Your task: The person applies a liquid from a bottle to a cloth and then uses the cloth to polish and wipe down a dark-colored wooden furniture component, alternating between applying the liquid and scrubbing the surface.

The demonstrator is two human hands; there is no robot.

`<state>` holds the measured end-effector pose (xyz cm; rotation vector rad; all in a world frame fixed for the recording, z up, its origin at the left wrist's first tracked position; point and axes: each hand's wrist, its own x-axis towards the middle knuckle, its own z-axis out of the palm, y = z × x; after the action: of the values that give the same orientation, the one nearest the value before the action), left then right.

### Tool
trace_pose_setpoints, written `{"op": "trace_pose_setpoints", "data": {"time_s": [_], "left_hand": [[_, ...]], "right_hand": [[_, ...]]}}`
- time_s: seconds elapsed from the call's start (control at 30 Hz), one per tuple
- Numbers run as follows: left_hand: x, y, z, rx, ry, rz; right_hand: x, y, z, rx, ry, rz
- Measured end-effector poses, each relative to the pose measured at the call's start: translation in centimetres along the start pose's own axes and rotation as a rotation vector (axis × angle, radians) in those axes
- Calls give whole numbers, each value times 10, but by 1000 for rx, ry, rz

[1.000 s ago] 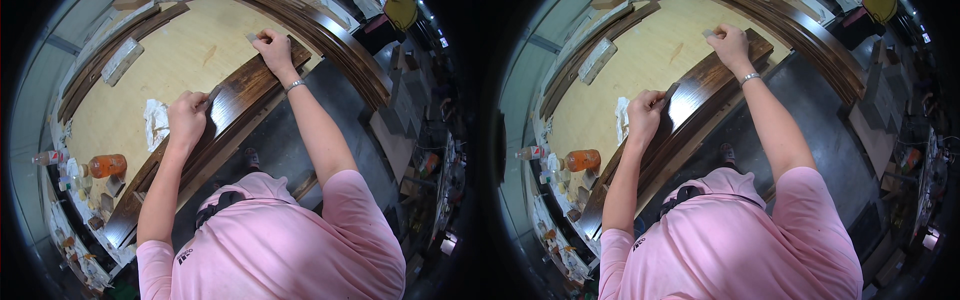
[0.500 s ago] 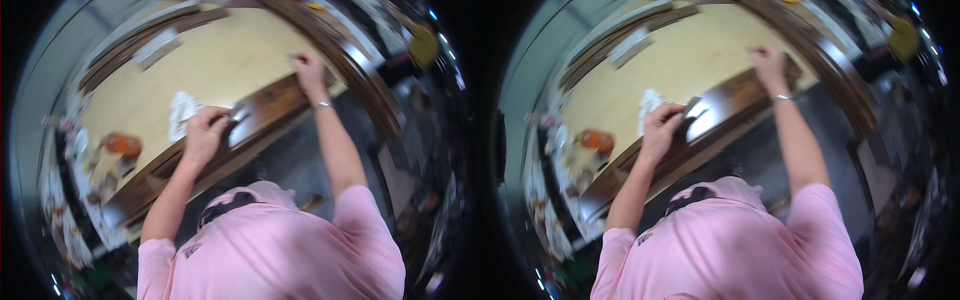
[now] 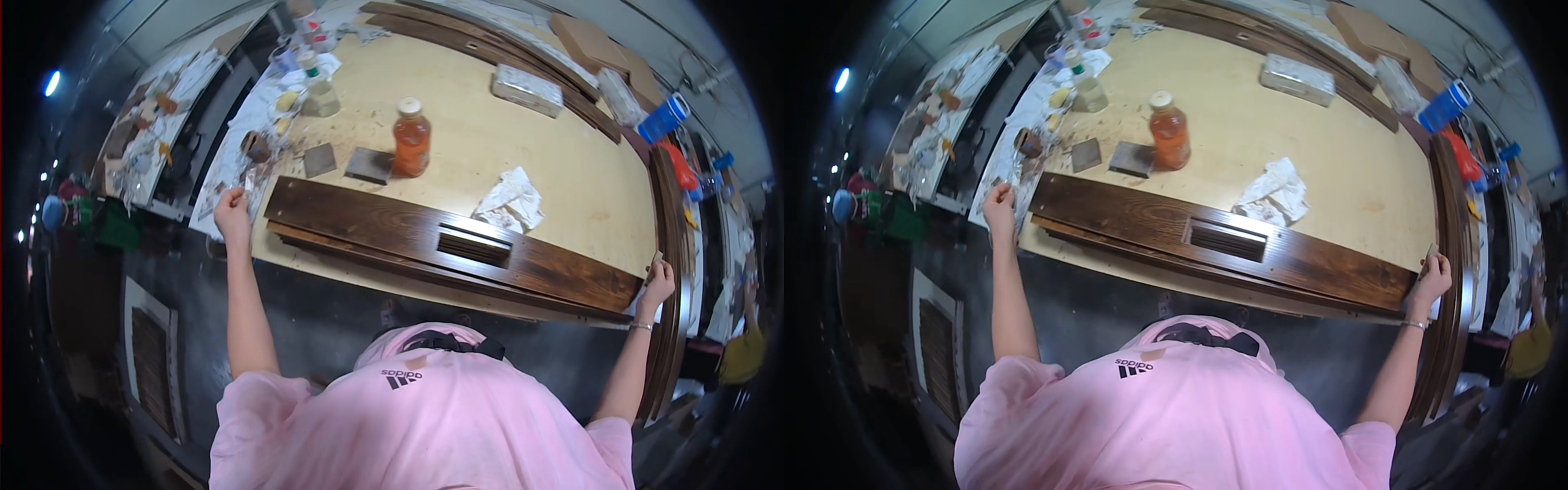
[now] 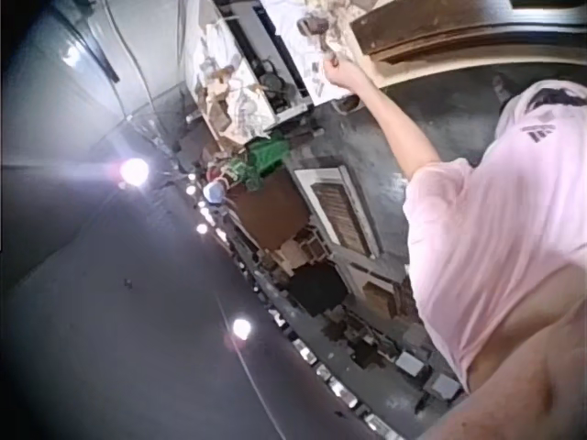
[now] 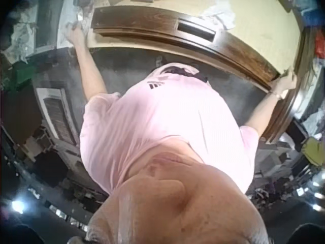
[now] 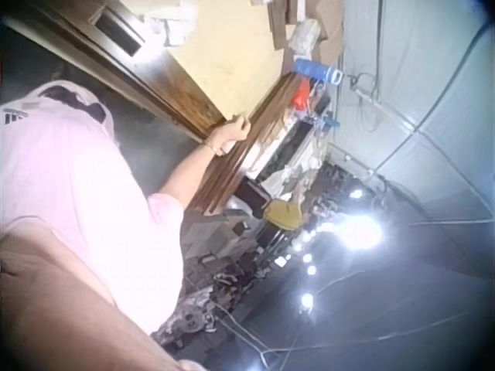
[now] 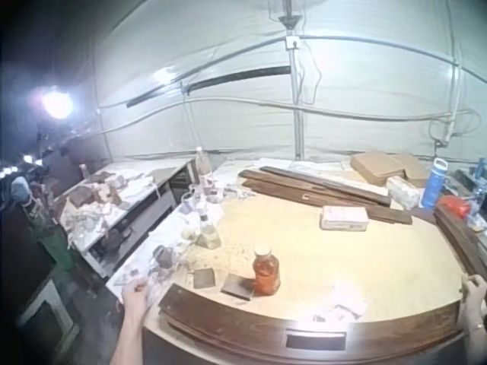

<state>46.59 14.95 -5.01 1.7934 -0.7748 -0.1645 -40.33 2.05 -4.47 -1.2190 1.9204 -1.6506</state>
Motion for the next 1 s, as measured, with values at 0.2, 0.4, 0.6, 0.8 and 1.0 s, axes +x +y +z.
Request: {"op": "trace_pose_setpoints", "data": {"time_s": [0.2, 0.4, 0.6, 0.8, 1.0], "left_hand": [[-7, -98, -1, 266, -132, -193], [5, -19, 24, 128, -48, 58], [-28, 74, 44, -219, -30, 258], [-68, 71, 10, -333, 13, 145], [-95, 13, -46, -278, -2, -87]], "right_hand": [[-75, -110, 123, 164, -475, 11], [-198, -234, 268, 274, -962, 117], [-273, -266, 416, 95, -1309, -99], [-314, -258, 508, -29, -1360, 30], [-379, -273, 573, -11, -1439, -122]]}}
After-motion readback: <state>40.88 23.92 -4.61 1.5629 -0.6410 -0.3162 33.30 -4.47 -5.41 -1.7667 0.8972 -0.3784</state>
